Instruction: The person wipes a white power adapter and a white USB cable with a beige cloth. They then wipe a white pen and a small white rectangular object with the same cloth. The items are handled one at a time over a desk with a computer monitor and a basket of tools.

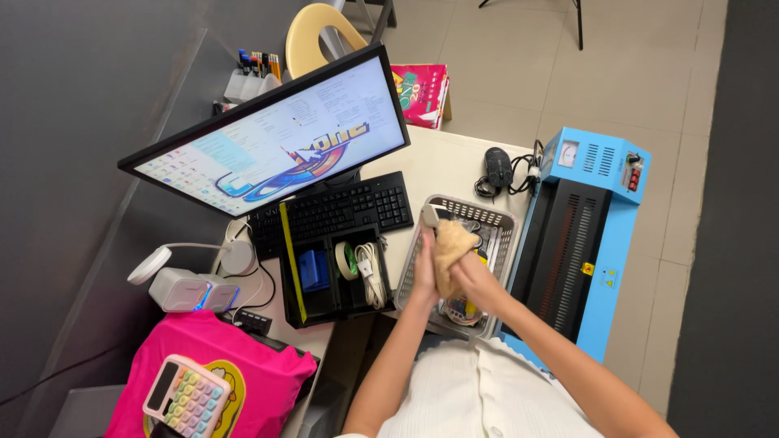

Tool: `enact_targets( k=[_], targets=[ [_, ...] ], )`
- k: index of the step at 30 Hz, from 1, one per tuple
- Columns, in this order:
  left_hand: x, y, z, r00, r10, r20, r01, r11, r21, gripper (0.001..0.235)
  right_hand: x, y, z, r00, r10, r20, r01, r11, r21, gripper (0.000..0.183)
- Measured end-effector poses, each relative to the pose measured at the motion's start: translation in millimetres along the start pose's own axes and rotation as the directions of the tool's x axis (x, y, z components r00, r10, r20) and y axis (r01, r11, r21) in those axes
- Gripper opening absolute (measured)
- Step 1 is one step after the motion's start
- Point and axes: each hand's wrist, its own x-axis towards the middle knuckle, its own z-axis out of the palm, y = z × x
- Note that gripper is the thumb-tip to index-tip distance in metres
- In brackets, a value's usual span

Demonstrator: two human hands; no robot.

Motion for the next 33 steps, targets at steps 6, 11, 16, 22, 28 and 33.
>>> enact_targets(
  k=[6, 11, 16, 22, 28, 33],
  targets=[
    [-4, -50, -12, 0.995, -0.076, 0.07, 0.069, 0.993, 0.095, 0.063, 38, 36, -11, 0.938, 0.168, -0.303, -0.019, 0.897, 0.441, 0.042],
    [-2, -57, -10, 0.995, -0.017, 0.101, -0.001, 0.985, 0.175, 0.051, 58, 82, -17, 0.939, 0.251, -0.236, 0.06, 0.556, 0.829, 0.04],
    [12, -62, -12, 0.97, 0.241, -0.037, -0.22, 0.932, 0.287, 0.04, 37, 40, 5, 0.892, 0.35, -0.286, -0.006, 0.641, 0.767, 0.045],
    [-5, 10, 20, 0.987, 0.053, -0.155, -0.012, 0.967, 0.255, 0.051, -7, 8, 26, 0.889, 0.458, 0.008, -0.26, 0.49, 0.832, 0.049],
    [16, 1, -11, 0.969, 0.247, -0.023, -0.239, 0.955, 0.175, 0.066, -29, 75, 36, 0.955, 0.296, -0.015, -0.216, 0.731, 0.647, 0.044],
    [-14, 32, 8, 0.979, 0.182, 0.09, -0.198, 0.954, 0.227, 0.066, -38, 92, 26, 0.975, 0.217, 0.049, -0.2, 0.757, 0.622, 0.041]
  ],
)
